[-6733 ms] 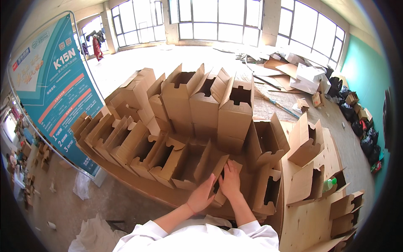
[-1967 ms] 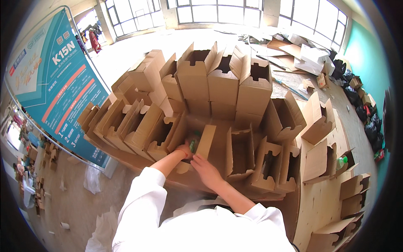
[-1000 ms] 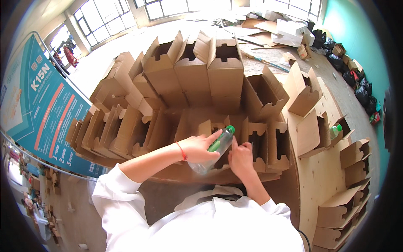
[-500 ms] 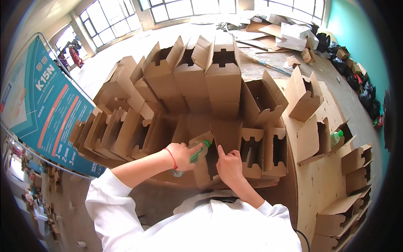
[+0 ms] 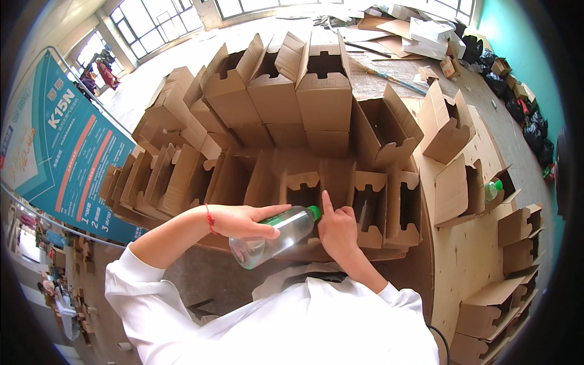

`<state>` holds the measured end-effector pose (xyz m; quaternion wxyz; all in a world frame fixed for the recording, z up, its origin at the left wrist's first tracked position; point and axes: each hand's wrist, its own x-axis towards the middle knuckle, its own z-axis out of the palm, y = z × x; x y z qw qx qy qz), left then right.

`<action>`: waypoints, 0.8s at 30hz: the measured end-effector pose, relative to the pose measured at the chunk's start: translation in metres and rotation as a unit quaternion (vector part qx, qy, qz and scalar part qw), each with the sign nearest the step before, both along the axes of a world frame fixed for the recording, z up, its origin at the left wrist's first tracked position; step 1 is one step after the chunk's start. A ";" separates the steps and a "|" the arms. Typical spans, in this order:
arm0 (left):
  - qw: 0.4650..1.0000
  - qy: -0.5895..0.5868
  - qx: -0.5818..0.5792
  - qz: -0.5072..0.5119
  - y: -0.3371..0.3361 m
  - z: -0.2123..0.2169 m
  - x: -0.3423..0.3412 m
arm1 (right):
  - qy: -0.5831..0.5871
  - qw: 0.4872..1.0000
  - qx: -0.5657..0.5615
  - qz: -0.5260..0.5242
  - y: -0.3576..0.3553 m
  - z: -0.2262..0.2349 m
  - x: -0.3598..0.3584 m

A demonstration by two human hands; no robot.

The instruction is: The person places water bottles into cardboard boxes. They insert bottles one by one into the boxes on a table and then move the filled boxes to an adjacent table.

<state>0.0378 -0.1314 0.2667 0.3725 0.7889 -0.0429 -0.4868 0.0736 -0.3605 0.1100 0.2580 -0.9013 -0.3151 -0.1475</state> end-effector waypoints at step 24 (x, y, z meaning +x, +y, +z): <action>0.980 -0.040 0.188 0.048 -0.060 -0.202 0.050 | 0.005 0.997 0.037 0.061 0.001 -0.010 -0.018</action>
